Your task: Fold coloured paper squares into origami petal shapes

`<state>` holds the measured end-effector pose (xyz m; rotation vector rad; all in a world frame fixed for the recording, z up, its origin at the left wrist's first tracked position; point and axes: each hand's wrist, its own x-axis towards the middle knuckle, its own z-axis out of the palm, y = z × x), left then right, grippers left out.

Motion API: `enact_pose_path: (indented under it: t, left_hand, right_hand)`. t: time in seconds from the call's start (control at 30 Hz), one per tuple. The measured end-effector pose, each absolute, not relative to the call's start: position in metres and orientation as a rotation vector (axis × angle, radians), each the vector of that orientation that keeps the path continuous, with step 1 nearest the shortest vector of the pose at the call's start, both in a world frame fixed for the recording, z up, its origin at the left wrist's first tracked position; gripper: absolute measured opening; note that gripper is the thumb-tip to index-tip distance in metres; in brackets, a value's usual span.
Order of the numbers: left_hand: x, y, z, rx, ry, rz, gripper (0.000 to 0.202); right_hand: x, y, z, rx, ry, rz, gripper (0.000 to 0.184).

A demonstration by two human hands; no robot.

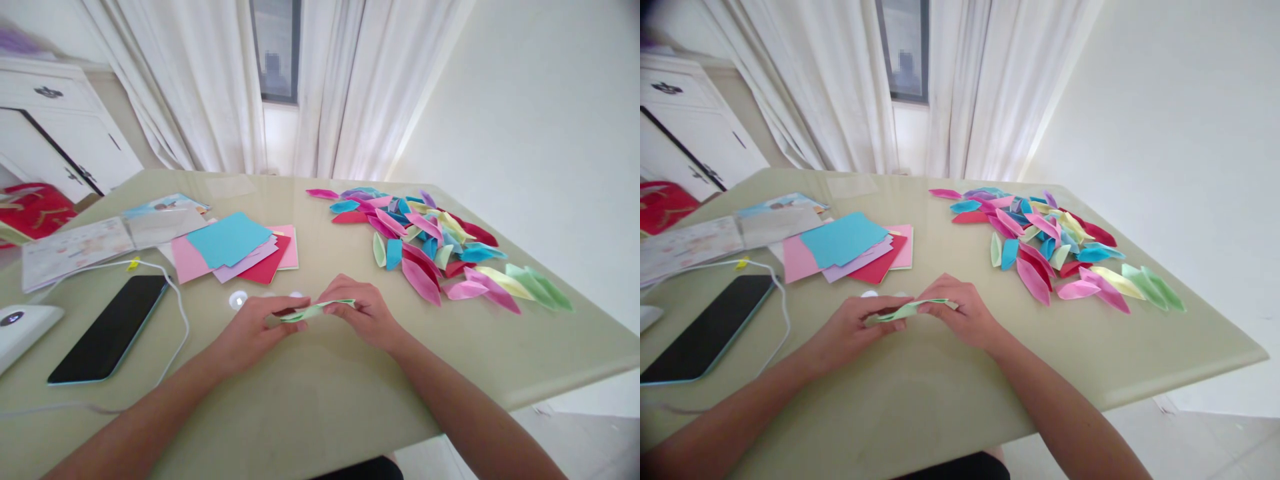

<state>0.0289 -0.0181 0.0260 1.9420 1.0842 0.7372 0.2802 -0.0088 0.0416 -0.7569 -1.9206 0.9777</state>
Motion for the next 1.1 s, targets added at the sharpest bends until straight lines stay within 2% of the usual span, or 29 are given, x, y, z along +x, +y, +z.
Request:
enact_pose_path:
  t: [0.13, 0.27, 0.53, 0.67, 0.77, 0.97, 1.1]
  left_hand:
    - [0.037, -0.027, 0.026, 1.782, 1.038, 0.639, 0.039]
    - [0.047, -0.035, 0.027, 1.474, 0.973, 0.648, 0.033]
    - [0.053, -0.047, 0.034, 1.099, 0.784, 0.464, 0.048]
    - [0.046, -0.039, 0.032, 1.109, 0.834, 0.488, 0.044]
    - [0.043, -0.035, 0.031, 1.121, 0.820, 0.533, 0.040]
    - [0.047, -0.041, 0.031, 1.110, 0.806, 0.587, 0.042]
    - [0.053, -0.044, 0.027, 1.089, 0.847, 0.600, 0.043]
  right_hand:
    - [0.277, -0.011, 0.040, -0.941, -1.719, 1.152, 0.041]
    - [0.274, -0.012, 0.035, -1.042, -1.437, 1.374, 0.056]
    - [0.271, -0.015, 0.032, -1.074, -1.264, 1.392, 0.053]
    - [0.270, -0.011, 0.036, -1.035, -1.293, 1.453, 0.053]
    - [0.271, -0.010, 0.041, -0.968, -1.438, 1.500, 0.045]
    - [0.272, -0.016, 0.044, -1.027, -1.594, 1.337, 0.047]
    - [0.271, -0.019, 0.044, -0.985, -1.638, 1.291, 0.040]
